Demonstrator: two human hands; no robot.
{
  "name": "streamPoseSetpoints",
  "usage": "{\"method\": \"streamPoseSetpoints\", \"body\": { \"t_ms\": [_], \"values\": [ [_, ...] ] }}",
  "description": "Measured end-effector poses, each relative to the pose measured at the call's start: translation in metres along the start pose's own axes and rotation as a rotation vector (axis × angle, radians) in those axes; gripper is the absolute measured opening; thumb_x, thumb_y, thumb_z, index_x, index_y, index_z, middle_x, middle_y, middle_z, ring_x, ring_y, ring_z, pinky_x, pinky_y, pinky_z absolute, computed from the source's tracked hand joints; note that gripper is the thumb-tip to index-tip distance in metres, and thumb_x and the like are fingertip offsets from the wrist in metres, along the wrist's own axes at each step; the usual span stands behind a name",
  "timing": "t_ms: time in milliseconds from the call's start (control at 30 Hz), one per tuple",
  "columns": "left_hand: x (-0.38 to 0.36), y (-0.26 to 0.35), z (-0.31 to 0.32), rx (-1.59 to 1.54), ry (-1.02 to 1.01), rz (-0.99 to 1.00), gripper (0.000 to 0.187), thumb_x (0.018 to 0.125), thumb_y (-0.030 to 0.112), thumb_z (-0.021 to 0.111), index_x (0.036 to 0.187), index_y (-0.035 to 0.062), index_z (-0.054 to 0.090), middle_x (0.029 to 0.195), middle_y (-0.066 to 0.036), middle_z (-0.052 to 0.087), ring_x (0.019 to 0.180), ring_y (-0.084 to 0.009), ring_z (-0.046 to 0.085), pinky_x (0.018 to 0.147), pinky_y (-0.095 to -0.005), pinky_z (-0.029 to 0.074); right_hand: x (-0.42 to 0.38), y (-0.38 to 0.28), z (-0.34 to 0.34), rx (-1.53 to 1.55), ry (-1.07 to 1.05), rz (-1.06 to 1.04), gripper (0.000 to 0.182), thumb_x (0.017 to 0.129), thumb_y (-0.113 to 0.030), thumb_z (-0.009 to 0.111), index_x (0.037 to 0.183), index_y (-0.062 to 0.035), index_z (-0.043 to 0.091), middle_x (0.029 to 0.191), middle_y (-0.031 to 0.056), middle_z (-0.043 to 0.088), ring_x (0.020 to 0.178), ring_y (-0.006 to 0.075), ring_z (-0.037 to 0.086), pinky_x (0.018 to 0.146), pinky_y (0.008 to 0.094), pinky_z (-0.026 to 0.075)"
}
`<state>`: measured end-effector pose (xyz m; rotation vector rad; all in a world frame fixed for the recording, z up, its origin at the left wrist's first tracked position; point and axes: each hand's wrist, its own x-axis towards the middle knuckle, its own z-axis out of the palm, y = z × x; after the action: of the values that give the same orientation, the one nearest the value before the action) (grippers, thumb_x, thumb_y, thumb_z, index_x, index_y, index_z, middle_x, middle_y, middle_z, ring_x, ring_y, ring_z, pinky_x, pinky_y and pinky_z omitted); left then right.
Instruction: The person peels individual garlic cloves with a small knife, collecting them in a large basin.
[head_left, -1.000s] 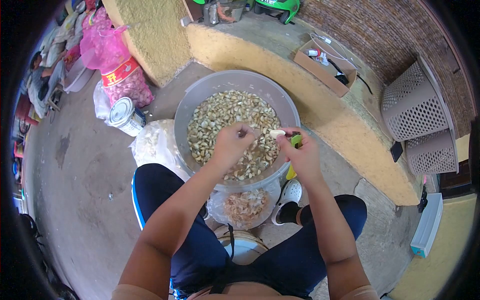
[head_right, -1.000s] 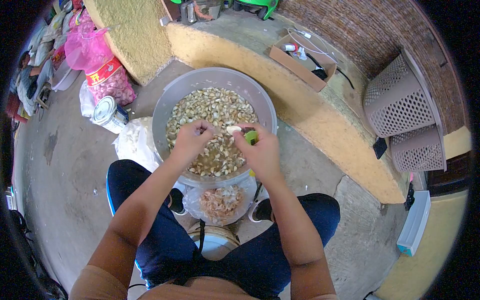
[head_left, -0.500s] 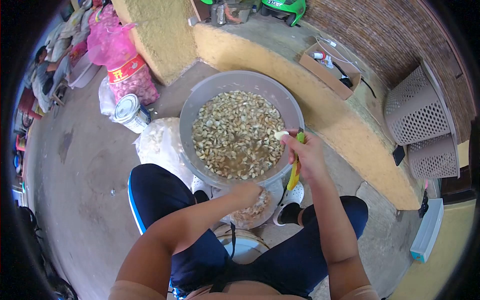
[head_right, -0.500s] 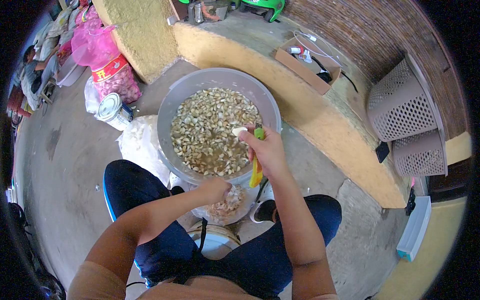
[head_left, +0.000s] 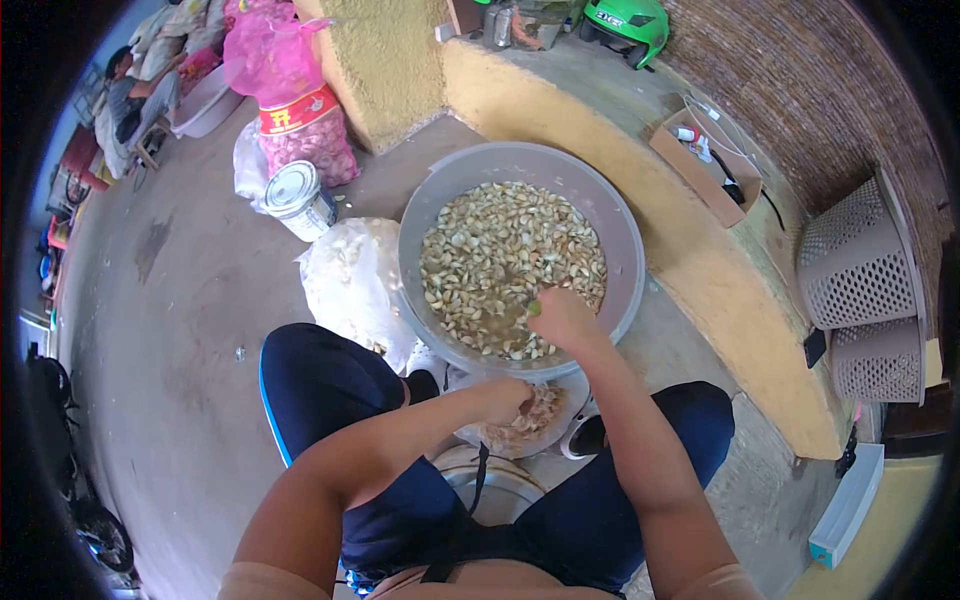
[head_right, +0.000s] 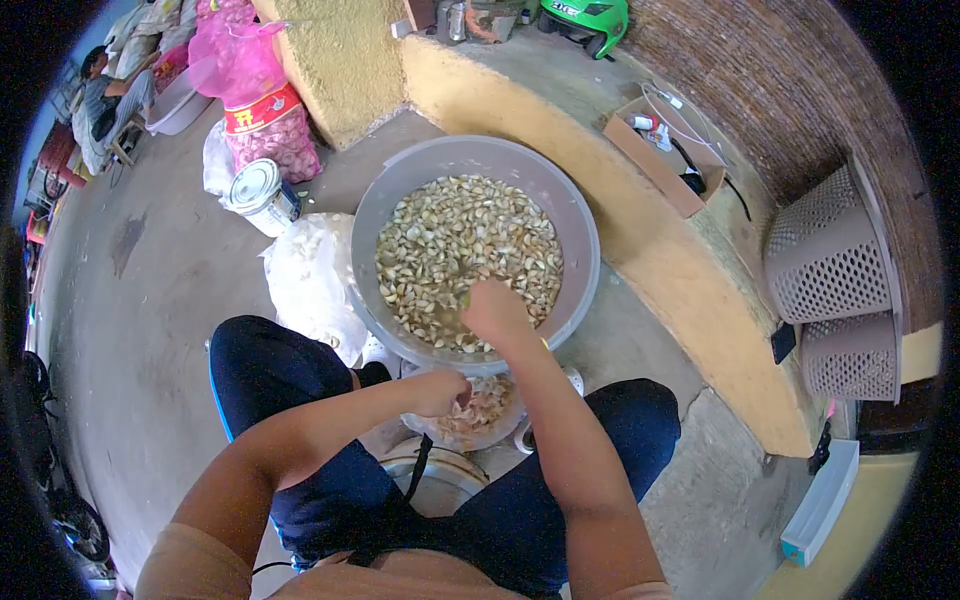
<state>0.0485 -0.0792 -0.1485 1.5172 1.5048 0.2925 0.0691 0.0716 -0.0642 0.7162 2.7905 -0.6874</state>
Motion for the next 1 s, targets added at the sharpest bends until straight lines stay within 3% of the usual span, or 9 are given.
{"method": "streamPoseSetpoints", "body": {
  "t_ms": [200, 300, 400, 500, 600, 700, 800, 900, 1000],
  "values": [
    [-0.021, -0.02, 0.006, -0.02, 0.151, 0.126, 0.026, 0.057, -0.001, 0.057, 0.082, 0.0039, 0.06, 0.081, -0.014, 0.058, 0.08, -0.031, 0.056, 0.072, -0.0367, 0.045, 0.016, -0.03, 0.042, -0.055, -0.157, -0.092, 0.033, 0.068, -0.027, 0.062, 0.084, 0.0013, 0.06, 0.077, 0.0194, 0.06, 0.078, 0.0354, 0.058, 0.069, 0.0418, 0.046],
    [-0.029, -0.022, 0.003, -0.078, 0.111, 0.081, 0.02, 0.057, 0.005, 0.061, 0.077, 0.0061, 0.061, 0.081, -0.011, 0.06, 0.08, -0.0278, 0.057, 0.068, -0.036, 0.045, 0.019, -0.07, 0.033, 0.183, -0.125, -0.3, 0.026, 0.067, -0.023, 0.062, 0.076, 0.0005, 0.061, 0.075, 0.018, 0.061, 0.072, 0.0296, 0.06, 0.061, 0.0371, 0.047],
    [-0.033, -0.019, -0.002, -0.177, 0.049, -0.009, 0.021, 0.057, 0.013, 0.068, 0.075, 0.0057, 0.061, 0.076, -0.01, 0.06, 0.075, -0.0259, 0.058, 0.065, -0.035, 0.046, 0.019, -0.096, 0.032, 0.599, -0.242, -0.295, 0.028, 0.072, -0.026, 0.064, 0.082, -0.0005, 0.06, 0.06, 0.0077, 0.058, 0.045, 0.0164, 0.053, 0.045, 0.0308, 0.042],
    [-0.033, -0.013, -0.011, -0.178, 0.032, -0.04, 0.025, 0.056, 0.021, 0.072, 0.071, 0.0046, 0.061, 0.069, -0.01, 0.06, 0.068, -0.0238, 0.058, 0.063, -0.0338, 0.045, 0.016, -0.103, 0.021, 0.709, -0.291, -0.193, 0.024, 0.073, -0.023, 0.064, 0.082, -0.0009, 0.06, 0.055, 0.0028, 0.054, 0.04, 0.0096, 0.047, 0.041, 0.0253, 0.039],
    [-0.031, -0.019, -0.015, -0.305, 0.113, -0.013, 0.029, 0.057, 0.026, 0.073, 0.07, 0.0036, 0.061, 0.065, -0.009, 0.059, 0.062, -0.0216, 0.057, 0.06, -0.0332, 0.045, 0.028, -0.077, 0.032, 0.676, -0.121, -0.217, 0.033, 0.074, -0.03, 0.06, 0.075, 0.0021, 0.057, 0.054, 0.0101, 0.056, 0.037, 0.0185, 0.051, 0.043, 0.033, 0.043],
    [-0.034, -0.008, -0.037, -0.407, 0.18, -0.098, 0.03, 0.058, 0.028, 0.073, 0.069, 0.0033, 0.061, 0.063, -0.009, 0.059, 0.058, -0.0209, 0.056, 0.057, -0.0331, 0.044, 0.019, -0.075, -0.006, 0.553, -0.154, -0.063, 0.033, 0.074, -0.03, 0.06, 0.074, 0.0028, 0.055, 0.058, 0.0128, 0.057, 0.046, 0.0211, 0.056, 0.048, 0.0336, 0.044],
    [-0.039, 0.0, -0.064, -0.384, 0.396, -0.158, 0.03, 0.065, 0.029, 0.071, 0.071, 0.0018, 0.059, 0.059, -0.005, 0.057, 0.055, -0.0143, 0.053, 0.05, -0.0288, 0.043, 0.025, -0.049, -0.002, 0.448, 0.034, -0.122, 0.033, 0.073, -0.03, 0.06, 0.073, 0.0029, 0.054, 0.063, 0.0162, 0.057, 0.059, 0.0248, 0.059, 0.055, 0.0351, 0.044],
    [-0.048, 0.01, -0.099, -0.83, 0.504, -0.29, 0.024, 0.071, 0.024, 0.067, 0.073, 0.0022, 0.058, 0.06, -0.004, 0.055, 0.055, -0.0106, 0.051, 0.05, -0.0234, 0.042, 0.011, -0.042, -0.033, 0.457, 0.121, -0.035, 0.035, 0.073, -0.03, 0.061, 0.076, 0.0032, 0.053, 0.068, 0.0178, 0.057, 0.067, 0.0268, 0.058, 0.06, 0.0368, 0.044],
    [-0.048, 0.01, -0.117, -1.145, 0.666, -0.113, 0.024, 0.078, 0.022, 0.061, 0.08, -0.001, 0.059, 0.06, -0.003, 0.051, 0.056, -0.0096, 0.051, 0.053, -0.0211, 0.043, -0.001, -0.026, -0.048, 0.598, 0.019, 0.047, 0.037, 0.072, -0.032, 0.061, 0.08, 0.003, 0.052, 0.07, 0.0163, 0.057, 0.066, 0.0257, 0.057, 0.061, 0.0361, 0.043]
  ]
}}
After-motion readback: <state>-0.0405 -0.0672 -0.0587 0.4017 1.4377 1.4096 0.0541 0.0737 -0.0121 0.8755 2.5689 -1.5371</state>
